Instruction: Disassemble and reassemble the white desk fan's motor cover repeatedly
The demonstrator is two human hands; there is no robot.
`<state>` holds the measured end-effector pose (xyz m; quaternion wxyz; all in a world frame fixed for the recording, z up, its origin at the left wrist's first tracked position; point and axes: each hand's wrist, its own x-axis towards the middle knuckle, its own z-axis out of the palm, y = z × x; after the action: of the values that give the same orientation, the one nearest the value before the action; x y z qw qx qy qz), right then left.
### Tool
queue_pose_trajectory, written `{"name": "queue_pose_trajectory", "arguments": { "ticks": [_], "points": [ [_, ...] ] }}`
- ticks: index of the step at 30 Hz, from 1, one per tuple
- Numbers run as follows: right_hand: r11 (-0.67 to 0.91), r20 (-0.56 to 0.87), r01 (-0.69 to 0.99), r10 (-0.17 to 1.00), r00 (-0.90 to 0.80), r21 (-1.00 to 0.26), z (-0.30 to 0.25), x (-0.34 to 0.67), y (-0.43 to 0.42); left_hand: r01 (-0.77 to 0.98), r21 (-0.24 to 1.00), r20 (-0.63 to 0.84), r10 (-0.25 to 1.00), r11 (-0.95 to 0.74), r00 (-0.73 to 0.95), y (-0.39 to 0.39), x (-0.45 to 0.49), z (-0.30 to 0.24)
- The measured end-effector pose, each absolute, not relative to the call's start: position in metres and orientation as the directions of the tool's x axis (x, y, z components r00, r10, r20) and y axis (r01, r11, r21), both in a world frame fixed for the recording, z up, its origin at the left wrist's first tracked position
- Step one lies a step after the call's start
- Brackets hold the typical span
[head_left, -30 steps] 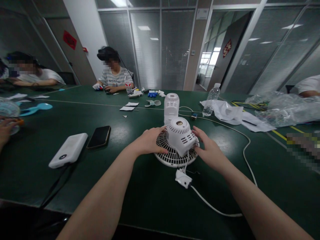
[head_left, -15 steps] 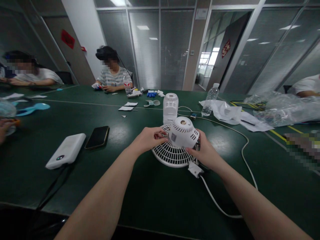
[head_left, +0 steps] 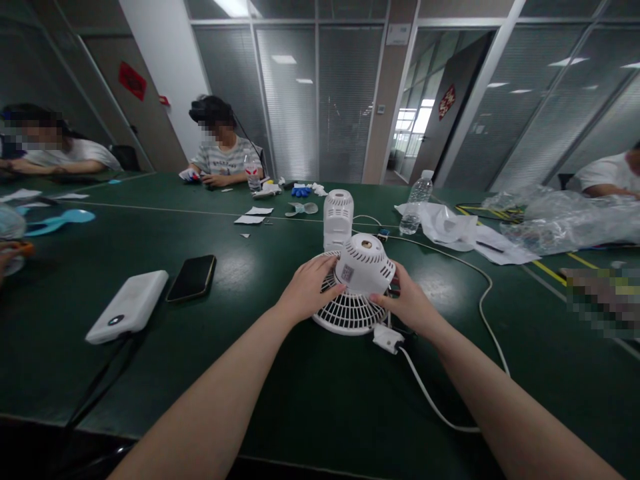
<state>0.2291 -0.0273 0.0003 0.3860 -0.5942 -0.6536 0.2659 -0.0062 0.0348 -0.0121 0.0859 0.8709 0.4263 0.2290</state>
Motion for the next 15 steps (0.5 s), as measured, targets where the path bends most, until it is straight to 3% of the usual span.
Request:
{"name": "queue_pose_trajectory", "arguments": {
  "ticks": [6, 15],
  "points": [
    [0.158, 0.195, 0.577, 0.981, 0.002, -0.801, -0.001, 0.23, -0.028, 0.679, 0.364, 0.33, 0.77, -0.638, 0.546, 0.038, -0.007, -0.013],
    [0.211, 0.207, 0.46, 0.977, -0.061, -0.862, -0.012, 0.234, -0.021, 0.664, 0.365, 0.354, 0.756, -0.653, 0.55, 0.041, -0.008, -0.015]
  ]
}}
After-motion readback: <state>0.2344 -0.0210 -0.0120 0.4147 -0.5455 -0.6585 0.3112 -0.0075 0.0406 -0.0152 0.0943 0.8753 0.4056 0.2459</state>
